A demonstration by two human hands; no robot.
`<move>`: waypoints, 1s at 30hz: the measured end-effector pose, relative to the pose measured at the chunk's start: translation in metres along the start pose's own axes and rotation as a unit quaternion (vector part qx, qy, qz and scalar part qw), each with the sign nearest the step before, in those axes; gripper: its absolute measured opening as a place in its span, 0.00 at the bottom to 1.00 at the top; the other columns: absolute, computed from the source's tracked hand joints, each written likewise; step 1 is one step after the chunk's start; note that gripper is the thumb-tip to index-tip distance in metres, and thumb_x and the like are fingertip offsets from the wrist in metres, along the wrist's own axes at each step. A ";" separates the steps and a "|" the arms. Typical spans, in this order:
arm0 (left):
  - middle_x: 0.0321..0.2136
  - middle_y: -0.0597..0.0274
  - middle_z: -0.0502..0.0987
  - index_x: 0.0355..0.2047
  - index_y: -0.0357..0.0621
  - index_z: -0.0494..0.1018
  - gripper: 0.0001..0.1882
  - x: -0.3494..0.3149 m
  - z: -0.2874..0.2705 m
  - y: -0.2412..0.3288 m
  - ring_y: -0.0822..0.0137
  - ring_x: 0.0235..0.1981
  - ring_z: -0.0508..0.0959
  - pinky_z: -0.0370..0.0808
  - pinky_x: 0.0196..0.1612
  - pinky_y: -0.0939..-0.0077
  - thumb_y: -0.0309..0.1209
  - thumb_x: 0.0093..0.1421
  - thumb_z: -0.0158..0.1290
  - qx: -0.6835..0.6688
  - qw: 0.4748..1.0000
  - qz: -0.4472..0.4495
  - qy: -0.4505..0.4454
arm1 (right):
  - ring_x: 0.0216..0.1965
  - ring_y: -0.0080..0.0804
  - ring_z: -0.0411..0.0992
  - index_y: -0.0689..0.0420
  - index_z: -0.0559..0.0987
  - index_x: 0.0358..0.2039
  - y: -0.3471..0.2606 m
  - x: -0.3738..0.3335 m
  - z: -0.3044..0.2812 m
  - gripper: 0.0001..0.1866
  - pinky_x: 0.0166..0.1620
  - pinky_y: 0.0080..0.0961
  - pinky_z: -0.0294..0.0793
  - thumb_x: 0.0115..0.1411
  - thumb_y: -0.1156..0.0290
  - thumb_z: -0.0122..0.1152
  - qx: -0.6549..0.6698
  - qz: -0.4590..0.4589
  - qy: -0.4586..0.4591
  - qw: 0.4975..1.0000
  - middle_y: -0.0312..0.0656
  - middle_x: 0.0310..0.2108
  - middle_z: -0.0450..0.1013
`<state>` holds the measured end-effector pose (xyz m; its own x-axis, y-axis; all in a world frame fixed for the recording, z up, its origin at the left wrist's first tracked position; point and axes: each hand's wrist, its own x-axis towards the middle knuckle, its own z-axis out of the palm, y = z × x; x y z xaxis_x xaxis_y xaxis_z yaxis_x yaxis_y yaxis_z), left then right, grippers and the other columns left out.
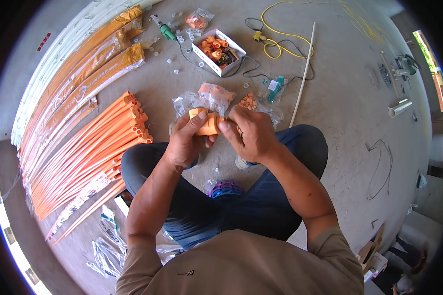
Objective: The person takes various orange plastic pipe fittings from plastic bags and a box on the floor and connects them by hand to form larger components.
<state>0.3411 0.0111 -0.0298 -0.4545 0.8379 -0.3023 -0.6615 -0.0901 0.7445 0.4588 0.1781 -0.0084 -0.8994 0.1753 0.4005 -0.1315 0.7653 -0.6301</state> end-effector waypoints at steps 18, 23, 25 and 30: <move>0.19 0.66 0.73 0.33 0.45 0.74 0.21 0.011 -0.002 -0.018 0.77 0.09 0.67 0.60 0.08 0.86 0.46 0.71 0.39 -0.077 0.994 -0.071 0.030 | 0.25 0.52 0.77 0.60 0.75 0.28 -0.009 -0.011 0.021 0.17 0.30 0.45 0.75 0.63 0.57 0.57 0.006 0.024 0.025 0.999 0.50 0.25 0.75; 0.38 0.59 0.73 0.42 0.37 0.72 0.07 0.020 -0.050 -0.053 0.61 0.40 0.75 0.73 0.44 0.67 0.27 0.66 0.51 0.355 0.868 0.297 0.180 | 0.28 0.58 0.74 0.61 0.76 0.29 -0.026 -0.009 0.024 0.16 0.33 0.46 0.71 0.67 0.62 0.53 0.175 0.131 0.048 0.975 0.53 0.26 0.74; 0.39 0.58 0.73 0.44 0.38 0.72 0.08 0.019 -0.036 -0.047 0.60 0.43 0.75 0.74 0.47 0.65 0.29 0.69 0.48 0.558 0.679 0.434 0.197 | 0.31 0.56 0.74 0.61 0.76 0.28 -0.026 -0.008 0.026 0.18 0.36 0.45 0.71 0.68 0.61 0.50 0.225 0.155 0.030 0.962 0.55 0.27 0.75; 0.38 0.45 0.77 0.54 0.32 0.66 0.24 0.040 -0.091 -0.046 0.55 0.28 0.78 0.79 0.30 0.62 0.38 0.68 0.56 0.620 0.500 0.548 0.258 | 0.35 0.54 0.72 0.62 0.75 0.24 -0.017 0.003 0.048 0.22 0.42 0.42 0.70 0.69 0.58 0.48 0.320 0.202 0.036 0.925 0.57 0.28 0.73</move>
<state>0.2992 -0.0004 -0.1299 -0.4434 0.3724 0.8153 0.8848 0.3273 0.3317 0.4388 0.1357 -0.0282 -0.9022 0.4249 0.0741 -0.0308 0.1080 -0.9937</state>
